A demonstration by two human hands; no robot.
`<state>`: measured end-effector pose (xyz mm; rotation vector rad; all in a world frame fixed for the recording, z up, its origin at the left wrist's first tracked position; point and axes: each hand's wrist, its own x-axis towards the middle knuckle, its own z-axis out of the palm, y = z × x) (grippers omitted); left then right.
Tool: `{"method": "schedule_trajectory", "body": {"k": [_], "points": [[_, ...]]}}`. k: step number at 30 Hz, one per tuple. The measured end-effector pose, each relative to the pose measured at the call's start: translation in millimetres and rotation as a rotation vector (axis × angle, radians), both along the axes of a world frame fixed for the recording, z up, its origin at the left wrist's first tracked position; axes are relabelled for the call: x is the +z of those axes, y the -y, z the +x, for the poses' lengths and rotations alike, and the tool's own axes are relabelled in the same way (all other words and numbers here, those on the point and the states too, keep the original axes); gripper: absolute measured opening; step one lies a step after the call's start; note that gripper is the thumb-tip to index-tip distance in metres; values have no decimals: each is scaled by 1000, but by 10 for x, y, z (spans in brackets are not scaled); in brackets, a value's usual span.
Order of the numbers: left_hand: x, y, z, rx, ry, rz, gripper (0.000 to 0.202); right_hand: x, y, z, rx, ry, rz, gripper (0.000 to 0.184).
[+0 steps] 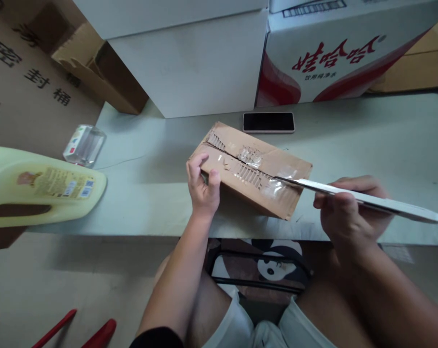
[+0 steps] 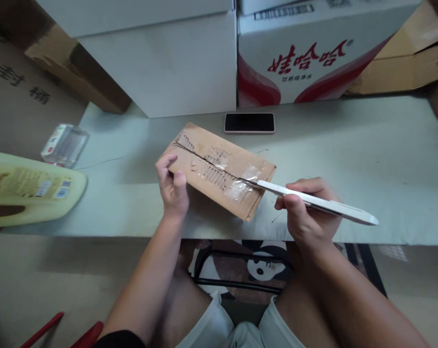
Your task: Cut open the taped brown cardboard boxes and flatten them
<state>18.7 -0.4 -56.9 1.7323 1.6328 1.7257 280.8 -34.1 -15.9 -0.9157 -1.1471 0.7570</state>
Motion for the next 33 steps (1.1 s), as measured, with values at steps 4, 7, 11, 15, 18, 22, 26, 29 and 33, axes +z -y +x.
{"method": "schedule_trajectory", "body": {"k": [4,7,11,15,18,22,26,29,33], "points": [[0,2,6,4,1,-11,46,17,-10,-8,-25,27,-12,20],[-4,7,15,16,-8,-7,46,29,24,3,-40,123,-16,18],[-9,13,21,23,-26,14,42,60,67,-25,-85,245,6,16],[-10,14,21,22,-44,37,39,89,70,-77,-105,284,-41,21],[-10,11,24,28,-57,36,40,93,61,-96,-92,305,-110,28],[-8,6,28,27,-60,38,40,75,25,-91,-109,217,-69,25],[-4,6,32,33,-64,33,41,69,-41,-80,-89,-58,-13,14],[-8,4,38,38,-69,34,42,82,-67,-86,85,-179,-48,14],[-26,1,39,33,-59,56,40,91,-29,-123,223,-169,-5,16]]}}
